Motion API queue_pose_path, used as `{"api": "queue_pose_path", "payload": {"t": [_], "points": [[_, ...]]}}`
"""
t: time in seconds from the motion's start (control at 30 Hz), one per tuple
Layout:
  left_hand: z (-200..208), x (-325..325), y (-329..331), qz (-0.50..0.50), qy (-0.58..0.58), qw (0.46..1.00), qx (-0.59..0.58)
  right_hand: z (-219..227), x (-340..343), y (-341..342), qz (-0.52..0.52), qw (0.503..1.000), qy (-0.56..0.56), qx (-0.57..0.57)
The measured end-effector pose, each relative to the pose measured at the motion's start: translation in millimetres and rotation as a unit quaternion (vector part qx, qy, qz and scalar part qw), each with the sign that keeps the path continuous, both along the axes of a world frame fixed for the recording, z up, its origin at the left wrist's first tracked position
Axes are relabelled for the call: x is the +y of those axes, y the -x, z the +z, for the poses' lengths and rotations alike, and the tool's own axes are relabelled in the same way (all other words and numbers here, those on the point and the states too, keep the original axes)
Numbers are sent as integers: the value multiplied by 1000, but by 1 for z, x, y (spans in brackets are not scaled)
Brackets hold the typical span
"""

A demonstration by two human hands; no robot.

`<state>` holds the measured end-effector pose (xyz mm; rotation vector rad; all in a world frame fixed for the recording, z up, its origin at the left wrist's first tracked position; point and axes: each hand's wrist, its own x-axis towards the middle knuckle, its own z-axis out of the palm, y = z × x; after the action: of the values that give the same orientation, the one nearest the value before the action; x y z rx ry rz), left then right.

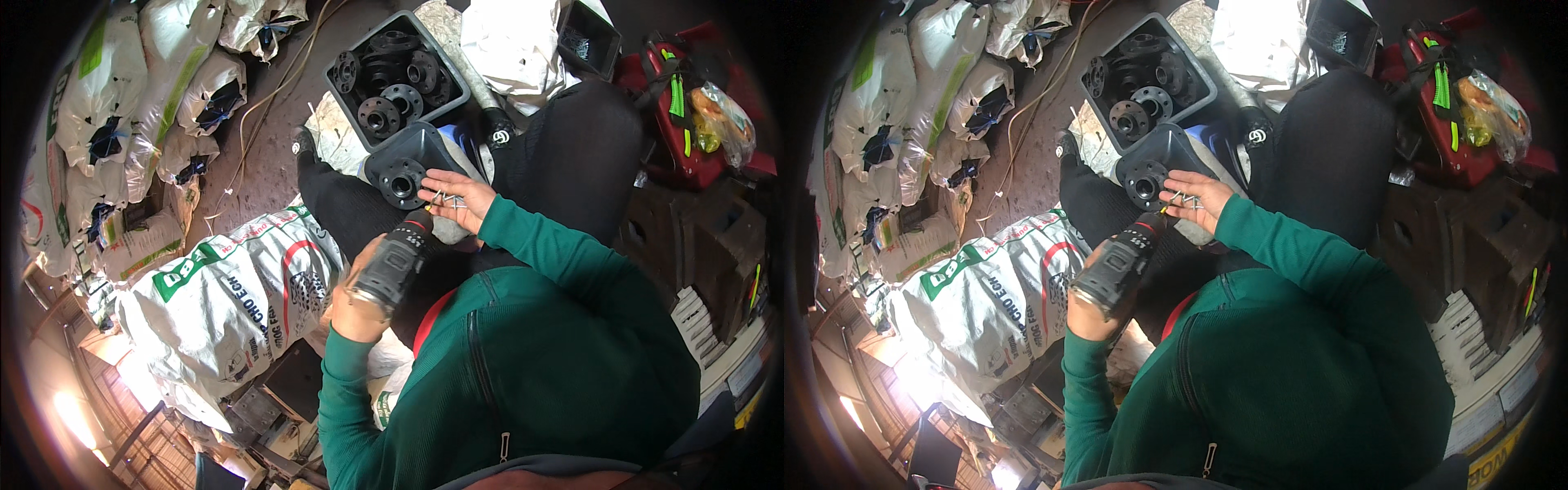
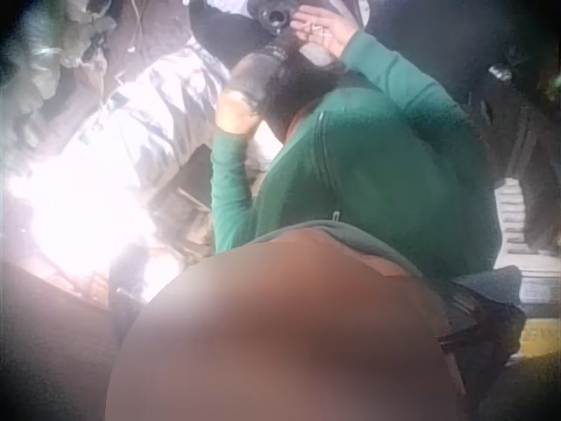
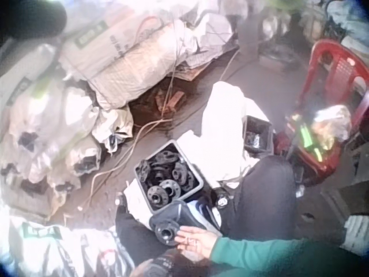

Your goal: The person sits on the floor and uses a cordless drill to fasten screws into a black mechanical component. They repeatedly pick up the component, align it, and secure it with the drill, then place it into a container.

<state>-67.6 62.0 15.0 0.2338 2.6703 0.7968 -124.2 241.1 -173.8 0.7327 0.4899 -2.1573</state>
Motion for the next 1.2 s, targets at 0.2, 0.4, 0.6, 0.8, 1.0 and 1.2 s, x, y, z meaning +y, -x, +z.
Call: {"api": "queue_pose_path", "payload": {"t": [0.2, 0.4, 0.6, 0.8, 1.0, 1.2], "points": [[0, -16, 8, 66, -38, 996, -54, -18, 4, 9, -13, 987, -154, 47], [-12, -17, 23, 64, -16, 996, -59, -38, -3, 17, 69, 971, -207, 100], [-24, -18, 40, 50, 19, 992, -111, -52, -28, 17, 86, 919, -309, 227], [-18, -7, 59, 20, 69, 986, -152, -52, -27, 21, 139, 917, -316, 203], [-19, 0, 69, 13, 77, 982, -174, -50, -29, 24, 143, 909, -326, 215], [-38, -14, 58, 12, 71, 988, -133, -51, -26, 25, 161, 889, -351, 244]]}}
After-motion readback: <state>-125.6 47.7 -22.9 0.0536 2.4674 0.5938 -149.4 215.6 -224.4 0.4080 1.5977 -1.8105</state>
